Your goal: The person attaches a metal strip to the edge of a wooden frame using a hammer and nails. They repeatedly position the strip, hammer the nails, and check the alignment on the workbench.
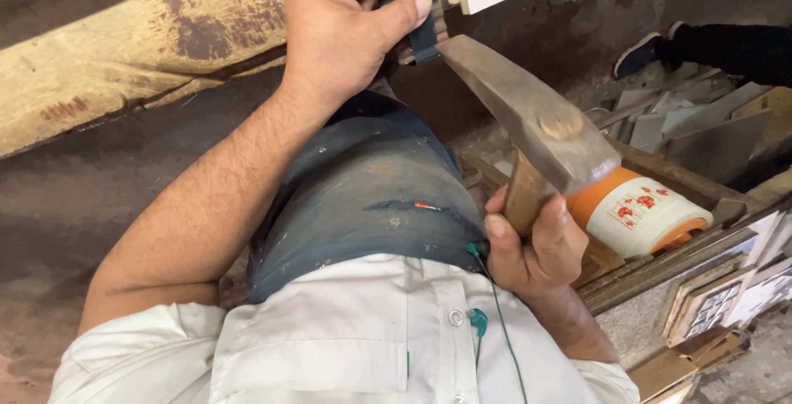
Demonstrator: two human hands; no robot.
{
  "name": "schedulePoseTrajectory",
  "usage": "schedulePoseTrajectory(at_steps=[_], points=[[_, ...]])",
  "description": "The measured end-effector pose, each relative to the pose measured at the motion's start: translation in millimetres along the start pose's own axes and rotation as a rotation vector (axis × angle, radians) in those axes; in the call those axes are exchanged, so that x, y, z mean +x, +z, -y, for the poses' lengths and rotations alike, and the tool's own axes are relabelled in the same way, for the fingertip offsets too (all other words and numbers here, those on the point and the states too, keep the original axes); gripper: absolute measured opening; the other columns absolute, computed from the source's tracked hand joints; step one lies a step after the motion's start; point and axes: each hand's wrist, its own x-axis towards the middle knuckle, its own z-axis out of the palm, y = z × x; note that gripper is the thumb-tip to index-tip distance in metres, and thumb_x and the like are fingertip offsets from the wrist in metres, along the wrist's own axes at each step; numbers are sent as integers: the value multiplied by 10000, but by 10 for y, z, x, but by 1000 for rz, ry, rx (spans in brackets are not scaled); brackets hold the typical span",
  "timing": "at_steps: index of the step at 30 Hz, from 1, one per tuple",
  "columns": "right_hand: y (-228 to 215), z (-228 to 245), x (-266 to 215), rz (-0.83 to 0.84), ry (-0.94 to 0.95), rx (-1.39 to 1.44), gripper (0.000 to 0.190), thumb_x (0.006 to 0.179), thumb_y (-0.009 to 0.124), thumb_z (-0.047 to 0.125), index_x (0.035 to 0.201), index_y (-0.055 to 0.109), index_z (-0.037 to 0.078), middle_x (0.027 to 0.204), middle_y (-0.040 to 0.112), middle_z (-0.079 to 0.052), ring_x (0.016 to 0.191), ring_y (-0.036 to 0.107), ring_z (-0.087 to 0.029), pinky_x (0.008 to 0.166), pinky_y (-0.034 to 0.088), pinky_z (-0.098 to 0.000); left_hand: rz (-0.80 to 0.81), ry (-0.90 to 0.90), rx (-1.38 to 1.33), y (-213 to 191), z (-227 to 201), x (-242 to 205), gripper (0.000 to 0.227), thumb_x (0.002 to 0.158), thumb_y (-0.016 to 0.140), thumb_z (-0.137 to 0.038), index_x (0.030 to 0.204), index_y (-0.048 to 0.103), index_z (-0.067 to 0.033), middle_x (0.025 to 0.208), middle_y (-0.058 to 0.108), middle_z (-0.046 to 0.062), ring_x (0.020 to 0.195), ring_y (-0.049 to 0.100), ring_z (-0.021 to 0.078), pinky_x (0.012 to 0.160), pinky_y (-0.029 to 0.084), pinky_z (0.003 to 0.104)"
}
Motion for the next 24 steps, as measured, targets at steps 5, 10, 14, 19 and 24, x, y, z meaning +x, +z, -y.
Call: schedulePoseTrajectory(at_steps=[5, 10, 14, 19, 24], points=[[-10, 29, 54, 51, 74, -70, 585, 995, 652, -63, 1518, 391, -95, 998, 687, -219, 799, 675, -236, 701, 575, -331, 12, -26, -39, 23, -23, 15, 136, 921, 837, -14, 1049, 793, -32, 692, 563, -80, 591, 403, 0, 527, 325, 220], [9, 110, 1, -74, 103, 146, 613, 982, 608, -33, 1469, 250, -129, 970, 704, -189, 691, 641, -132, 674, 597, -286, 25, -40, -100, 15, -17, 21, 143, 921, 816, -4, 1059, 786, -26, 721, 580, -83, 609, 423, 2, 543, 345, 223], [10, 13, 41, 49, 77, -73, 567, 999, 664, -48, 1500, 407, -114, 1005, 686, -211, 791, 669, -228, 705, 565, -326, 27, -29, -68, 12, -14, 28, 132, 914, 826, -9, 1038, 783, -20, 722, 571, -81, 616, 424, 4, 547, 350, 224], [-10, 86, -65, -83, 152, 156, 589, 1045, 634, -6, 1528, 308, -92, 1035, 715, -179, 764, 663, -121, 701, 602, -246, 11, -20, -34, 15, -6, 37, 147, 913, 837, -16, 1051, 788, -16, 695, 555, -84, 600, 394, 4, 533, 326, 224], [-46, 55, 33, 50, 107, -129, 531, 1009, 674, -19, 1460, 430, -160, 999, 687, -219, 779, 684, -234, 731, 566, -337, 0, -51, 34, 7, -18, 33, 105, 903, 856, -27, 980, 787, -8, 653, 500, -66, 582, 369, 14, 522, 298, 231]])
